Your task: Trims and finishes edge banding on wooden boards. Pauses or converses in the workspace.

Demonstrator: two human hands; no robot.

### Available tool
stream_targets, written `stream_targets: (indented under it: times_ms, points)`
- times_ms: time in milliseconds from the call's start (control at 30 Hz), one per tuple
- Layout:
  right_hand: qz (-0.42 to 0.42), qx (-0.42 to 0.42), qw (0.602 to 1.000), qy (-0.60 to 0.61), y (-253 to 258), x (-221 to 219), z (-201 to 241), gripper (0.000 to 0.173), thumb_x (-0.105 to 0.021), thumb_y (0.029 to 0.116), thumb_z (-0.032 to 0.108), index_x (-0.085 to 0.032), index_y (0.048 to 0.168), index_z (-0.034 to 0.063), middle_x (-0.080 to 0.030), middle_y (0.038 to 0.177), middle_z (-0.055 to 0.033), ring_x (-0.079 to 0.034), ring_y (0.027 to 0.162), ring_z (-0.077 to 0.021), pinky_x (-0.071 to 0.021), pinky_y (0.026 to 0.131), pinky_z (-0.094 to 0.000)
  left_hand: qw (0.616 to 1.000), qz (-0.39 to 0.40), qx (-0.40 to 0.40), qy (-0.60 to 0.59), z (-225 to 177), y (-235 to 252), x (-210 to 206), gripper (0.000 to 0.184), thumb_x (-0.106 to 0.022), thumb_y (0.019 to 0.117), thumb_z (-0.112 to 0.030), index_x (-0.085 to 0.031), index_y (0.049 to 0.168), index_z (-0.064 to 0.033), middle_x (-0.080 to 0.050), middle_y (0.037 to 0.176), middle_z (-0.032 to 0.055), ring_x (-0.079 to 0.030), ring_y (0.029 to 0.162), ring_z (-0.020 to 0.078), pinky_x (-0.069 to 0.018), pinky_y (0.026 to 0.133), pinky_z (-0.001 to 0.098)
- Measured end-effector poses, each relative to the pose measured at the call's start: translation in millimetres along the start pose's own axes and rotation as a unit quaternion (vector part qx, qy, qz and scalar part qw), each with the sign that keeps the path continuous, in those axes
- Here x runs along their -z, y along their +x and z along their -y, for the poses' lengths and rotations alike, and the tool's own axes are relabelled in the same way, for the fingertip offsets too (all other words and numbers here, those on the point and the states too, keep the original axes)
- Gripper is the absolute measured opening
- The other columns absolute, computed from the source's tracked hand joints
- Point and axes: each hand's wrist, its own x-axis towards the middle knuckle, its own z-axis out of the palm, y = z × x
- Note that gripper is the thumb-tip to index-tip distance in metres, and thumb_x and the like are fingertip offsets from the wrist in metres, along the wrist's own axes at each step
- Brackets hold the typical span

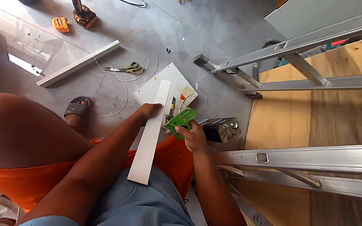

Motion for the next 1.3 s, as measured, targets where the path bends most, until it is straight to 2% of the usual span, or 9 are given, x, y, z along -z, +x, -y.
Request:
stream_targets:
  times_ms: [200, 333, 567, 633, 733, 900, 1100, 1200, 1300]
  points:
    - [0.05, -0.042, 0.98, -0.189, 12.4, -19.2, -13.3, 0.033, -0.072, 0.0937, 0.007, -0.066, 0.125, 0.0021, -0.07, 0.115, -0.0147, -0.069, 0.104, -0.021, -0.057, 0.094, -0.0449, 0.999, -0.02, 0.014, 0.031, 18.9, 18.3, 11.2, 0.047, -0.047, 0.1087, -0.043, -0.064, 0.12, -0.0002, -0.068, 0.105, 0.0145, -0.066, 0.09, 0.0197, -0.0557, 0.083, 0.0415]
    - [0.098, -0.044, 0.955, -0.276, 20.9, -25.6, -11.2, 0.021, -0.065, 0.0986, 0.007, -0.07, 0.117, 0.0001, -0.071, 0.113, -0.016, -0.068, 0.104, -0.0254, -0.0539, 0.093, -0.0504, 0.998, -0.024, 0.02, 0.05, 29.2, 29.3, 11.6, 0.047, -0.046, 0.1095, -0.041, -0.064, 0.122, 0.0004, -0.067, 0.11, 0.0164, -0.066, 0.096, 0.0224, -0.0542, 0.087, 0.0448]
    - [0.15, -0.089, 0.93, -0.325, 30.2, -36.2, -5.6, 0.032, -0.065, 0.099, 0.009, -0.068, 0.13, 0.0122, -0.072, 0.117, -0.0134, -0.07, 0.104, -0.026, -0.0553, 0.091, -0.0519, 0.998, -0.043, 0.032, 0.035, 41.7, 37.8, 10.8, 0.045, -0.048, 0.109, -0.039, -0.064, 0.122, 0.0004, -0.067, 0.112, 0.0172, -0.066, 0.097, 0.0231, -0.0538, 0.088, 0.0451]
    - [0.146, -0.096, 0.927, -0.332, 29.3, -40.2, -4.0, 0.03, -0.063, 0.0994, 0.009, -0.072, 0.128, 0.0151, -0.072, 0.12, -0.01, -0.069, 0.108, -0.0244, -0.0543, 0.092, -0.0521, 0.998, -0.041, 0.032, 0.042, 43.8, 39.1, 11.3, 0.046, -0.048, 0.1087, -0.04, -0.065, 0.123, 0.0008, -0.067, 0.115, 0.0186, -0.066, 0.102, 0.0254, -0.0525, 0.092, 0.0478]
    - [0.153, -0.048, 0.928, -0.336, 25.4, -41.5, -6.5, 0.027, -0.062, 0.0993, 0.006, -0.074, 0.123, 0.0094, -0.071, 0.121, -0.0102, -0.068, 0.11, -0.024, -0.054, 0.096, -0.05, 0.996, -0.041, 0.031, 0.079, 43.4, 44.6, 13.7, 0.049, -0.049, 0.1079, -0.041, -0.066, 0.121, 0.0026, -0.066, 0.118, 0.0221, -0.064, 0.109, 0.0309, -0.0501, 0.096, 0.0537]
    - [0.228, -0.026, 0.919, -0.32, -9.1, -39.3, 3.1, 0.024, -0.064, 0.097, 0.008, -0.076, 0.117, 0.0119, -0.07, 0.109, -0.0056, -0.066, 0.1, -0.0159, -0.0554, 0.09, -0.0398, 0.996, -0.049, 0.042, 0.061, 44.5, 40.5, 16.6, 0.047, -0.052, 0.1069, -0.04, -0.065, 0.121, 0.0032, -0.066, 0.117, 0.0219, -0.065, 0.107, 0.0306, -0.0507, 0.095, 0.0529]
    - [0.152, -0.023, 0.92, -0.359, 32.9, -40.1, -2.0, 0.026, -0.062, 0.0989, 0.006, -0.073, 0.122, 0.0072, -0.07, 0.12, -0.0136, -0.067, 0.111, -0.0283, -0.0528, 0.096, -0.0533, 0.997, -0.048, 0.036, 0.043, 42.4, 43.5, 14.3, 0.047, -0.053, 0.1063, -0.04, -0.066, 0.12, 0.0019, -0.067, 0.116, 0.021, -0.065, 0.107, 0.0299, -0.0512, 0.095, 0.0533]
    - [0.212, -0.014, 0.911, -0.353, 4.7, -46.4, 1.8, 0.024, -0.062, 0.0974, 0.007, -0.074, 0.119, 0.0094, -0.069, 0.108, -0.0094, -0.067, 0.096, -0.021, -0.0575, 0.086, -0.0446, 0.996, -0.059, 0.047, 0.048, 44.5, 43.5, 18.1, 0.047, -0.056, 0.1046, -0.042, -0.067, 0.116, 0.0028, -0.068, 0.113, 0.0215, -0.066, 0.104, 0.0309, -0.0518, 0.092, 0.0544]
    - [0.243, -0.033, 0.91, -0.333, -12.1, -40.7, 12.1, 0.023, -0.064, 0.0967, 0.01, -0.077, 0.116, 0.0131, -0.07, 0.106, -0.004, -0.067, 0.096, -0.0137, -0.0568, 0.086, -0.0372, 0.996, -0.058, 0.053, 0.031, 46.7, 41.9, 17.3, 0.047, -0.055, 0.1044, -0.043, -0.067, 0.116, 0.0016, -0.068, 0.111, 0.0198, -0.067, 0.1, 0.0284, -0.0537, 0.09, 0.0517]
